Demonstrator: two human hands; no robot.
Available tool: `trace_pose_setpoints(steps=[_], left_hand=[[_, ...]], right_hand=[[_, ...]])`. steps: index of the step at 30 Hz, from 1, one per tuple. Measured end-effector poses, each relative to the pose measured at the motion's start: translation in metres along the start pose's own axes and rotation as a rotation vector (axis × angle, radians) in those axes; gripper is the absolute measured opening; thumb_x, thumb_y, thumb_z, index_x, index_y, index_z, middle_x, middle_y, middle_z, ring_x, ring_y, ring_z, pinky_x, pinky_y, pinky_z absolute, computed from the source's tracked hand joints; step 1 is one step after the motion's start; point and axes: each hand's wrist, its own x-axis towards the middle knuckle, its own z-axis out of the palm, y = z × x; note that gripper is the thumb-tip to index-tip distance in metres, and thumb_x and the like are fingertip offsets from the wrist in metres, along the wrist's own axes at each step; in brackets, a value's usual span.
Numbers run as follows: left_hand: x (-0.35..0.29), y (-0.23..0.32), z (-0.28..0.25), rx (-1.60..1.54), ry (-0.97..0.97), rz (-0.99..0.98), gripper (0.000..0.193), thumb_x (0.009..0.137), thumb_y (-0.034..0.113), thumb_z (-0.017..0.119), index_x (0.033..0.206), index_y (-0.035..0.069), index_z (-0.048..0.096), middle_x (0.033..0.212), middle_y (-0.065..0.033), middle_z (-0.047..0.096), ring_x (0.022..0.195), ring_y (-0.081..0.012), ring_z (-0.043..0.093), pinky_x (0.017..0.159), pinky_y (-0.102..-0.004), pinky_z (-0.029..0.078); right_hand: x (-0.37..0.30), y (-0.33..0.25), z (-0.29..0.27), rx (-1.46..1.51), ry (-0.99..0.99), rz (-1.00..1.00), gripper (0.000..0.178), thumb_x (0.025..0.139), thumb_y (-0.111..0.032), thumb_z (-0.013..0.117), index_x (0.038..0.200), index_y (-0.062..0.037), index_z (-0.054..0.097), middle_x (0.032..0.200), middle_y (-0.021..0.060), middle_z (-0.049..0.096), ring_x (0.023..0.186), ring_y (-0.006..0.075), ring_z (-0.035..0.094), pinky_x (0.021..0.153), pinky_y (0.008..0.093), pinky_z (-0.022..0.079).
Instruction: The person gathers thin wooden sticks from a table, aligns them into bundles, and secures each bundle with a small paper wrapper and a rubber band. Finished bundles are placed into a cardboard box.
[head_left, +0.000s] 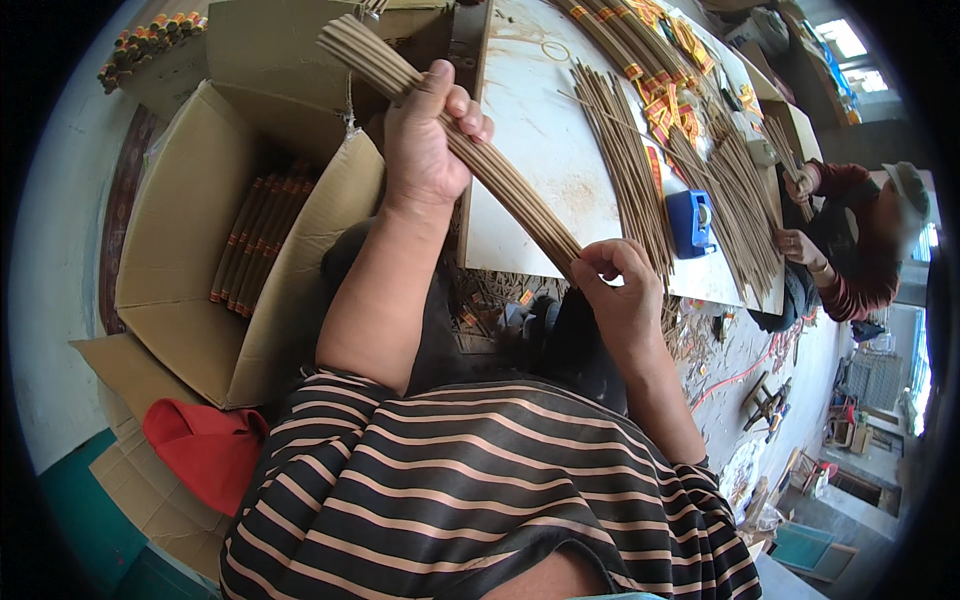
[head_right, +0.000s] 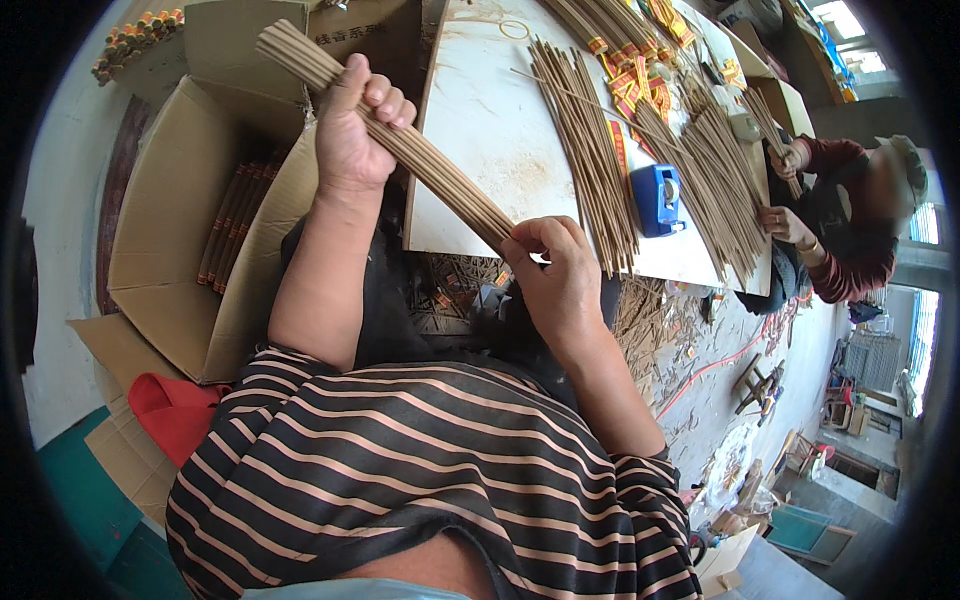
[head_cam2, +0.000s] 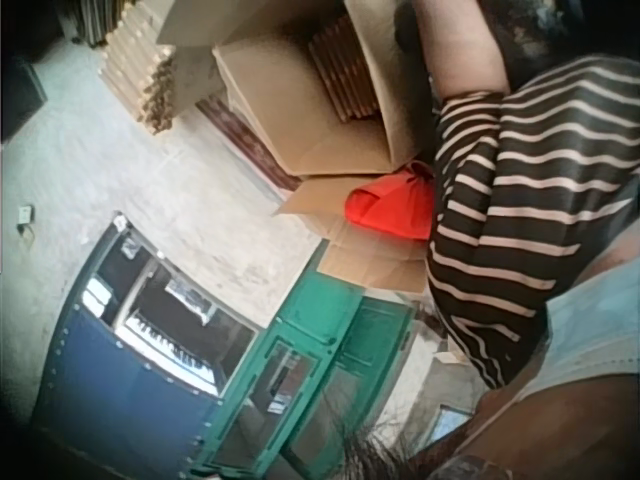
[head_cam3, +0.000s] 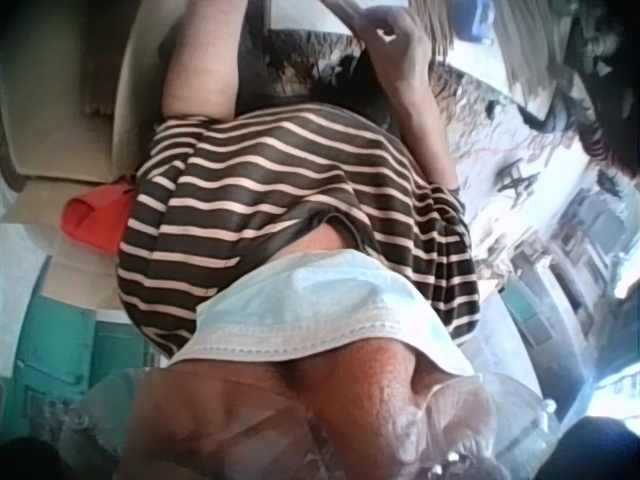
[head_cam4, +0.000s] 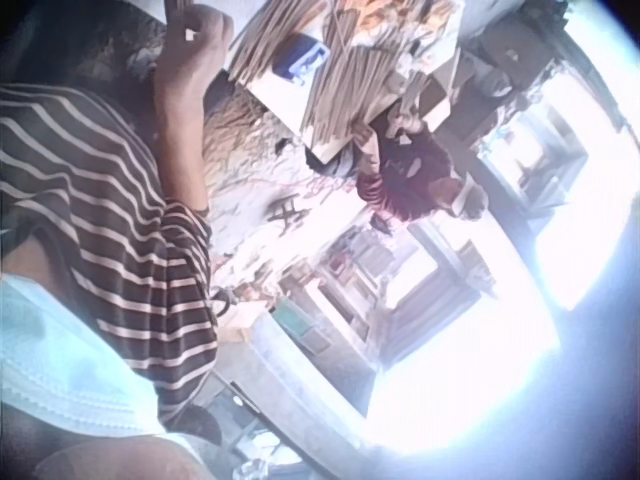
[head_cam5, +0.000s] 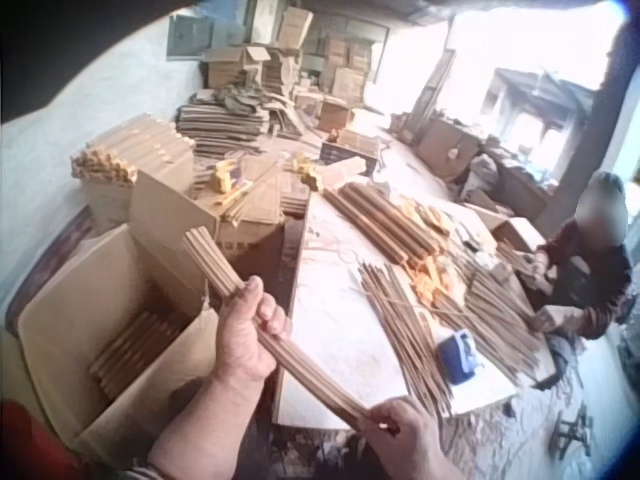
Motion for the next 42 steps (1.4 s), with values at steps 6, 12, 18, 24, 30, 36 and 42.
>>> trace_pose_setpoints(steps=[6, 12, 18, 24, 30, 36, 42], left_hand=[[0.005, 0.006, -0.009, -0.078, -0.088, 0.031, 0.022, 0.088, 0.024, 0.058, 0.07, 0.012, 0.054, 0.058, 0.0022, 0.045, 0.051, -0.01, 0.041, 0.047, -0.0246, 0.037], [0.003, 0.003, -0.005, -0.057, -0.057, 0.049, 0.023, 0.088, 0.022, 0.058, 0.069, 0.01, 0.052, 0.058, 0.0017, 0.044, 0.05, -0.01, 0.039, 0.048, -0.0248, 0.035], [0.003, 0.002, -0.005, -0.036, -0.077, 0.044, 0.023, 0.089, 0.023, 0.057, 0.069, 0.011, 0.051, 0.059, 0.0014, 0.043, 0.051, -0.0106, 0.039, 0.048, -0.025, 0.035], [0.004, 0.002, -0.006, -0.015, -0.093, 0.058, 0.023, 0.089, 0.023, 0.058, 0.07, 0.011, 0.051, 0.059, 0.0013, 0.043, 0.051, -0.0108, 0.039, 0.048, -0.0252, 0.036], [0.002, 0.001, -0.004, -0.005, -0.084, 0.039, 0.023, 0.089, 0.024, 0.058, 0.07, 0.011, 0.052, 0.059, 0.0017, 0.043, 0.051, -0.0104, 0.04, 0.048, -0.0249, 0.036], [0.002, -0.004, -0.004, -0.06, -0.08, 0.02, 0.023, 0.089, 0.025, 0.057, 0.07, 0.012, 0.053, 0.06, 0.0017, 0.045, 0.051, -0.0104, 0.04, 0.048, -0.0253, 0.036], [0.003, -0.002, -0.006, -0.108, -0.074, 0.037, 0.024, 0.087, 0.026, 0.061, 0.071, 0.011, 0.052, 0.06, 0.0009, 0.045, 0.052, -0.0113, 0.041, 0.05, -0.0258, 0.037]], right_hand=[[-0.015, 0.01, -0.011, 0.017, 0.037, 0.089, 0.012, 0.078, -0.008, 0.066, 0.086, -0.0004, 0.062, 0.082, 0.0072, 0.058, 0.072, 0.0149, 0.056, 0.067, 0.0256, 0.047], [-0.019, 0.027, -0.007, 0.302, 0.028, 0.272, 0.017, 0.082, -0.011, 0.065, 0.093, 0.0021, 0.063, 0.082, 0.0073, 0.061, 0.071, 0.0106, 0.057, 0.065, 0.0234, 0.047], [-0.017, 0.028, -0.006, 0.47, -0.046, 0.403, 0.019, 0.084, -0.012, 0.064, 0.095, 0.0041, 0.063, 0.079, 0.0037, 0.063, 0.07, 0.0061, 0.056, 0.064, 0.0198, 0.046], [-0.017, 0.03, -0.005, 0.573, -0.032, 0.437, 0.019, 0.083, -0.012, 0.066, 0.093, 0.0038, 0.063, 0.078, 0.003, 0.062, 0.069, 0.0056, 0.054, 0.062, 0.0184, 0.045], [-0.016, 0.034, -0.006, 0.613, -0.045, 0.373, 0.017, 0.084, -0.014, 0.066, 0.087, 0.0018, 0.059, 0.074, -0.0002, 0.059, 0.066, 0.0046, 0.052, 0.058, 0.0181, 0.043], [-0.022, 0.036, -0.014, 0.494, -0.084, 0.239, 0.014, 0.084, -0.013, 0.065, 0.085, -0.0037, 0.056, 0.073, -0.0031, 0.052, 0.066, 0.0041, 0.047, 0.059, 0.0182, 0.039], [-0.051, 0.071, -0.073, 0.765, -0.021, 0.199, 0.008, 0.083, -0.006, 0.06, 0.08, -0.0048, 0.052, 0.077, 0.0024, 0.054, 0.068, 0.0103, 0.051, 0.062, 0.0235, 0.042]])
